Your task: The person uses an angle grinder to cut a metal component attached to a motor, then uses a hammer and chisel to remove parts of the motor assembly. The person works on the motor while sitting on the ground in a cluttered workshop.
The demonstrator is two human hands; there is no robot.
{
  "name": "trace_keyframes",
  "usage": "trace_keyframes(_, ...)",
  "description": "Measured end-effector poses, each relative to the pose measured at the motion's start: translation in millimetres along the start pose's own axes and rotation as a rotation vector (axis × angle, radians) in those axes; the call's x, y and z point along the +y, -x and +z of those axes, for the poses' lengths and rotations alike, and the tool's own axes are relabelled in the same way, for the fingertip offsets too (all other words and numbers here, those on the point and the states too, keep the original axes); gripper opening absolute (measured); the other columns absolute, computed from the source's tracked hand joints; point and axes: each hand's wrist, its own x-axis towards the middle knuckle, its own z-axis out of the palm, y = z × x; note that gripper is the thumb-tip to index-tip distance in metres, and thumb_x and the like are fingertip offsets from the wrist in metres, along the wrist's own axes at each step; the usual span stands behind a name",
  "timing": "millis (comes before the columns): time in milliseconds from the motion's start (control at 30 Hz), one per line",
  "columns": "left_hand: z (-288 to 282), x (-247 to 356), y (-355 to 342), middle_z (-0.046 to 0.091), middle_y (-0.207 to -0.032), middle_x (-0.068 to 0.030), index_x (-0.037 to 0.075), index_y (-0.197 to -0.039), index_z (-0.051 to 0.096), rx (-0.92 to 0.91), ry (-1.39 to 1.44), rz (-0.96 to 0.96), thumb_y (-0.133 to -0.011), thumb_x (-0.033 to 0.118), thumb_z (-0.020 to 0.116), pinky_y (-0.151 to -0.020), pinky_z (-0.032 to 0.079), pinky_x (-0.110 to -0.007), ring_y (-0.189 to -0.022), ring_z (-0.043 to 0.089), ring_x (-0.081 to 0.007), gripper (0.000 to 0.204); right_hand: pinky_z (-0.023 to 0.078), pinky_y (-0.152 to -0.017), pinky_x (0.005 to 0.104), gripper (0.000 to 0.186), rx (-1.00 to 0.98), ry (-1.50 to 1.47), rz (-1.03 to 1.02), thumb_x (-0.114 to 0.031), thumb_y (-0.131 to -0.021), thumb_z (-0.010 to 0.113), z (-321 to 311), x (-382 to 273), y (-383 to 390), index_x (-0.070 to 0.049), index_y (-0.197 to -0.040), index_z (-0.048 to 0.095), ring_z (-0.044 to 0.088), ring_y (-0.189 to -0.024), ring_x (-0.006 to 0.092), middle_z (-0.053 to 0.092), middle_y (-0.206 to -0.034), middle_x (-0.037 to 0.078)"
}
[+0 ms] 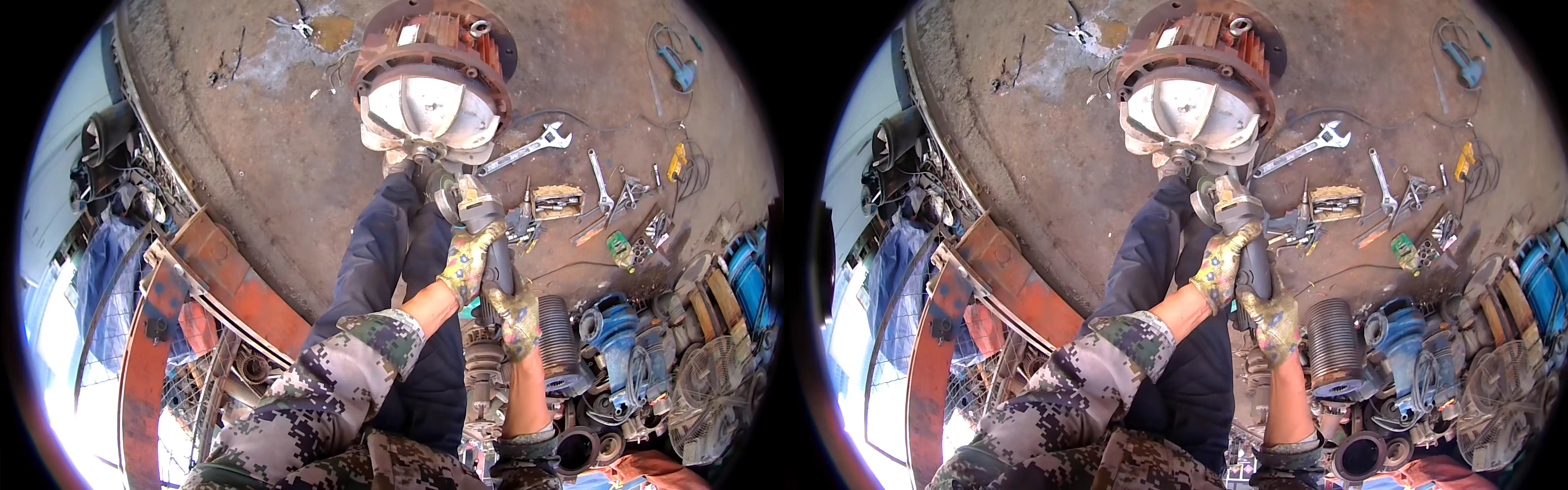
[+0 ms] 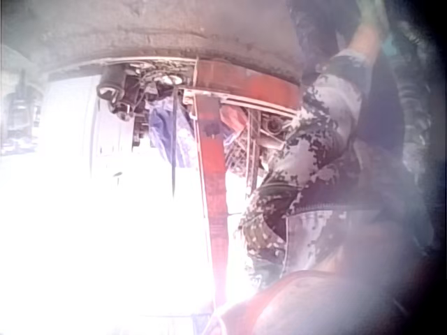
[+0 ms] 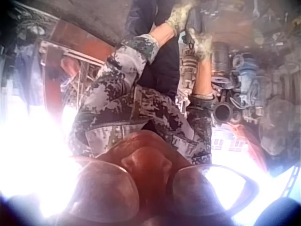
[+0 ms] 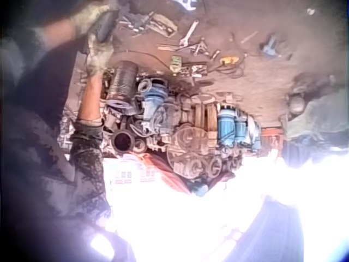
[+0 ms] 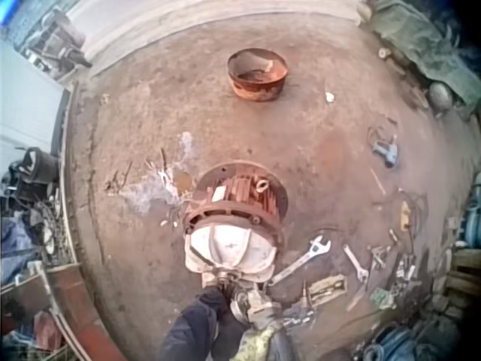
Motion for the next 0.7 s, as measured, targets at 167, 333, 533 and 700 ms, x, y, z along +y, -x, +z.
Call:
trace_keyframes(167, 1, 3, 1, 0.071, -0.09, -0.0137, 0.0, -0.118, 0.06, -0.007, 0.045, 0.027, -0.095, 0.027, 0.075, -0.065, 0.062, -0.039, -0.074, 0.073, -0.025, 0.039, 0.057, -0.069, 0.0285, 0.052, 0.007, 0.16, -0.151, -0.021, -0.089, 0.079, 2, -7, -1, 0.003, -0.132, 0.063, 0.067, -0.079, 0.0118, 0.074, -0.097, 0.008)
trace_keyframes(333, 3, 17, -3, 0.072, -0.089, -0.0129, 0.001, -0.11, 0.065, 0.03, 0.035, 0.105, -0.095, 0.028, 0.075, -0.066, 0.062, -0.037, -0.074, 0.073, -0.0245, 0.033, 0.057, -0.069, 0.0293, 0.059, 0.028, 0.344, -0.163, -0.021, -0.089, 0.078, 7, -18, -14, 0.004, -0.139, 0.059, 0.068, -0.081, 0.0122, 0.074, -0.1, 0.01)
trace_keyframes(533, 6, 28, -6, 0.072, -0.091, -0.0148, 0.001, -0.113, 0.063, 0.013, 0.12, 0.05, -0.095, 0.028, 0.075, -0.066, 0.062, -0.041, -0.075, 0.073, -0.0266, 0.036, 0.058, -0.062, 0.0283, 0.07, -0.053, 0.119, -0.121, -0.016, -0.089, 0.08, 9, -21, -26, 0.007, -0.147, 0.05, 0.07, -0.079, 0.0137, 0.073, -0.102, 0.013)
trace_keyframes(700, 1, 31, -15, 0.071, -0.091, -0.0147, 0.001, -0.114, 0.06, 0.055, 0.105, 0.066, -0.095, 0.026, 0.075, -0.063, 0.063, -0.042, -0.074, 0.073, -0.0275, 0.035, 0.057, -0.058, 0.0279, 0.062, -0.048, 0.122, -0.1, -0.014, -0.089, 0.08, 18, -41, -23, 0.006, -0.142, 0.055, 0.069, -0.074, 0.0133, 0.073, -0.099, 0.011)
